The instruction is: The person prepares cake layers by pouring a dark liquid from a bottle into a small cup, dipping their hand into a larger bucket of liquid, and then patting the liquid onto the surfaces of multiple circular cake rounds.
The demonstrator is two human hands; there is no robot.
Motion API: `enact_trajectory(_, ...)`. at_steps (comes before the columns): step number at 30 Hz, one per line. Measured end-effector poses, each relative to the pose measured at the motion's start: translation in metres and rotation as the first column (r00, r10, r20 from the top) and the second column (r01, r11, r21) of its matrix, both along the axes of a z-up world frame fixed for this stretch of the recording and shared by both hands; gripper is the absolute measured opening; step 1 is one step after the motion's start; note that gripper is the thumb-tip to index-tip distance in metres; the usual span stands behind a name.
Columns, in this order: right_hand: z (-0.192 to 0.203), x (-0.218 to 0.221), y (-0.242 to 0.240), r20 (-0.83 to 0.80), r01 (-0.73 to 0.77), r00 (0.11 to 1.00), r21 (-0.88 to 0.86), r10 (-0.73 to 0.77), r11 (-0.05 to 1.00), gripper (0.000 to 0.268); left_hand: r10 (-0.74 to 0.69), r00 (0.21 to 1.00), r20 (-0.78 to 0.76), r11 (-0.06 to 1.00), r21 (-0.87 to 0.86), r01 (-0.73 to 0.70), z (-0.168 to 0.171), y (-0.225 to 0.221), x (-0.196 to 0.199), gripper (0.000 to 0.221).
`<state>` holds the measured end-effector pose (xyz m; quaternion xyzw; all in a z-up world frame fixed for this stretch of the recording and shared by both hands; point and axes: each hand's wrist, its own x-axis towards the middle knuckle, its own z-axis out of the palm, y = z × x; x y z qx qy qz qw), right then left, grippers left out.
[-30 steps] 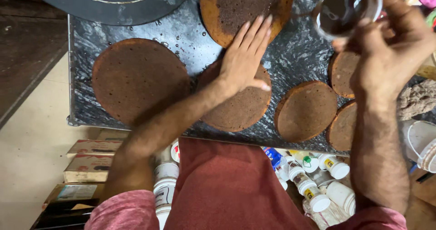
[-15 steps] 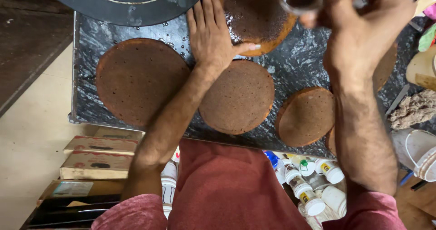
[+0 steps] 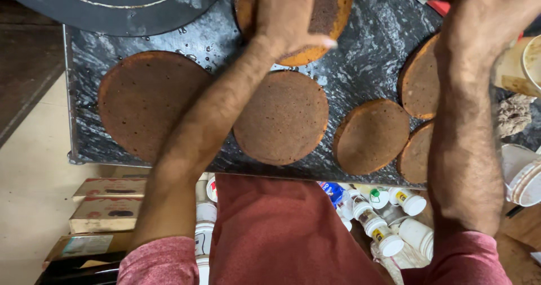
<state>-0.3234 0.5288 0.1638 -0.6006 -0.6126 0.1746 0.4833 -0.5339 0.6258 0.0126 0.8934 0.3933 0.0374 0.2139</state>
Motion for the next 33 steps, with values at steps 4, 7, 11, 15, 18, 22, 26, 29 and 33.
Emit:
enact_trajectory(4,0.011,-0.007,-0.024,0.013,0.046,0.999,-0.001,-0.046,0.999,0.011,-0.223,0.953,-0.205,0.938,0.221,0.267,0.010,-0.053,0.012,0.149)
enact_trajectory(7,0.017,-0.018,-0.047,0.098,0.031,0.995,-0.009,-0.030,0.999,0.020,-0.321,0.909,-0.265,0.916,0.158,0.369,0.006,-0.100,-0.003,0.155)
enact_trajectory(11,0.018,-0.040,-0.061,-0.073,0.061,0.995,-0.099,-0.068,0.993,0.030,-0.183,0.957,-0.226,0.966,0.137,0.218,-0.003,-0.128,-0.028,0.159)
enact_trajectory(15,0.022,-0.074,-0.069,-0.213,0.075,0.970,-0.200,-0.118,0.977,0.029,0.246,0.966,-0.082,0.965,-0.075,-0.252,-0.006,-0.118,-0.055,0.156)
enact_trajectory(18,0.027,-0.091,-0.056,-0.166,0.060,0.981,-0.242,-0.102,0.968,0.028,0.424,0.905,0.033,0.906,-0.041,-0.422,-0.011,-0.093,-0.069,0.157)
enact_trajectory(22,0.032,-0.111,-0.025,-0.110,-0.026,0.994,-0.201,0.004,0.979,0.023,0.453,0.878,0.154,0.886,0.026,-0.462,-0.029,-0.059,-0.079,0.152)
enact_trajectory(26,0.024,-0.111,0.010,-0.067,-0.019,0.998,-0.111,0.012,0.994,0.011,0.421,0.879,0.225,0.900,0.016,-0.435,-0.038,-0.042,-0.081,0.150)
enact_trajectory(29,0.010,-0.093,0.034,0.093,-0.098,0.991,0.068,0.091,0.993,0.002,0.371,0.890,0.266,0.903,0.121,-0.412,-0.036,-0.035,-0.078,0.150)
enact_trajectory(33,-0.010,-0.061,0.056,0.041,-0.108,0.994,0.121,0.103,0.987,0.018,0.390,0.902,0.187,0.918,0.003,-0.397,-0.023,-0.020,-0.066,0.147)
